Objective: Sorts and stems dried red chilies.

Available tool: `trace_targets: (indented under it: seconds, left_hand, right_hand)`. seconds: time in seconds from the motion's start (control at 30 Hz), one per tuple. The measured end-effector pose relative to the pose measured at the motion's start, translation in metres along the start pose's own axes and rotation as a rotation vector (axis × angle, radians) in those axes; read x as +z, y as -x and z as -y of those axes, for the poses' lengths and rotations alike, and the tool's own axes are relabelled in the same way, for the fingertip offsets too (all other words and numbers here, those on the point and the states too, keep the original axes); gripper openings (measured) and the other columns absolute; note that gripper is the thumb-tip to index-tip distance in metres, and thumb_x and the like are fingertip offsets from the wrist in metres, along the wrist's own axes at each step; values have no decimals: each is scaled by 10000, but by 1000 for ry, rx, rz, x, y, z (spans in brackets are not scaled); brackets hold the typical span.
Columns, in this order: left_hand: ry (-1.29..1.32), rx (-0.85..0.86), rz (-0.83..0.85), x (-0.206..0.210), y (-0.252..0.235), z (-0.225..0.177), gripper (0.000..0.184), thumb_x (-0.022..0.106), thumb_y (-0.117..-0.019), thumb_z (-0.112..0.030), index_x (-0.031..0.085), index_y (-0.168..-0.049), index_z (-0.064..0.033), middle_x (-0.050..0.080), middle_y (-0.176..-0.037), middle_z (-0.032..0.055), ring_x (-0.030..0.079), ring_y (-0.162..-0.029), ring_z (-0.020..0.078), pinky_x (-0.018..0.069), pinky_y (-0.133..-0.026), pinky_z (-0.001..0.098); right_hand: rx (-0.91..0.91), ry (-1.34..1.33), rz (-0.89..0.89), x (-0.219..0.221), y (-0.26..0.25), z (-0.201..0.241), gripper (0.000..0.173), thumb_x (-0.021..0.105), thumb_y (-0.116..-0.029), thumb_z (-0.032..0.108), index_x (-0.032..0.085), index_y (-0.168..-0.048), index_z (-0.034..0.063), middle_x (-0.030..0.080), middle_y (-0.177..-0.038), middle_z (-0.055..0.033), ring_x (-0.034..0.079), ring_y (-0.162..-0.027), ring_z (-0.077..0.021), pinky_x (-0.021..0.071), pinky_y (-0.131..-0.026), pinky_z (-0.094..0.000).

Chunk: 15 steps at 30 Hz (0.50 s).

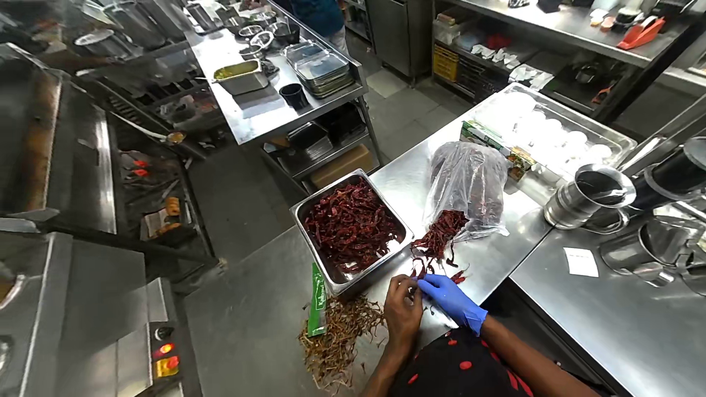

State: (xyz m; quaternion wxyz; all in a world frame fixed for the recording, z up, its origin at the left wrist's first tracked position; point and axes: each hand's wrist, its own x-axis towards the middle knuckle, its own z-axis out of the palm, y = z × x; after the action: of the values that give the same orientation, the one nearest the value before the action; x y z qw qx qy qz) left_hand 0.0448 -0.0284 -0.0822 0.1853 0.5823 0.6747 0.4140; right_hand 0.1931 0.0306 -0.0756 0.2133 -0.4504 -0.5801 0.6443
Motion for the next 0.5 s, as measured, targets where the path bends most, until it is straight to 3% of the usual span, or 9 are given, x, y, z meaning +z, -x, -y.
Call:
trace_targets:
  seconds: [0.13,0.23,0.3,0.4,0.5]
  left_hand:
    - [231,-24,67,-5,4,-7,99,762,-865,-184,780,-931,-113,694,-1078,36,682,-810,107,609,-670,273]
    - [561,-345,121,-16,-4,-18,163,698,-959,-155,710,-1045,-17,725,-934,93,690,-764,202,600,-694,343]
    - [602,-426,182,-17,-12,-19,236,703,-967,-204,701,-1128,-32,723,-942,100,687,-772,209,594,-705,347]
    - [597,-399,135,-15,-17,-24,162,771,-917,-178,750,-990,-34,730,-859,101,691,-730,213,605,-675,356]
    - [691,-449,75,-18,-24,-34,101,744,-931,-96,746,-915,4,713,-833,132,665,-721,219,578,-668,345]
  right_hand:
    - [-76,-31,-93,-4,-2,-5,347,526,-1057,367,735,-915,130,655,-788,-8,622,-743,-134,526,-712,-355]
    - [-105,92,-37,-12,2,0,363,463,-1077,346,722,-936,133,649,-778,15,618,-735,-121,525,-718,-345]
    - [-165,213,-2,-13,6,4,364,434,-1087,331,698,-961,114,644,-798,-10,629,-753,-136,536,-733,-369]
    - [-289,399,-13,-8,10,4,341,412,-1088,311,662,-1000,97,637,-821,-53,644,-786,-187,543,-744,-428]
    - [-286,449,-41,-8,9,4,345,456,-1076,376,651,-1003,101,635,-817,-54,648,-788,-204,537,-735,-453]
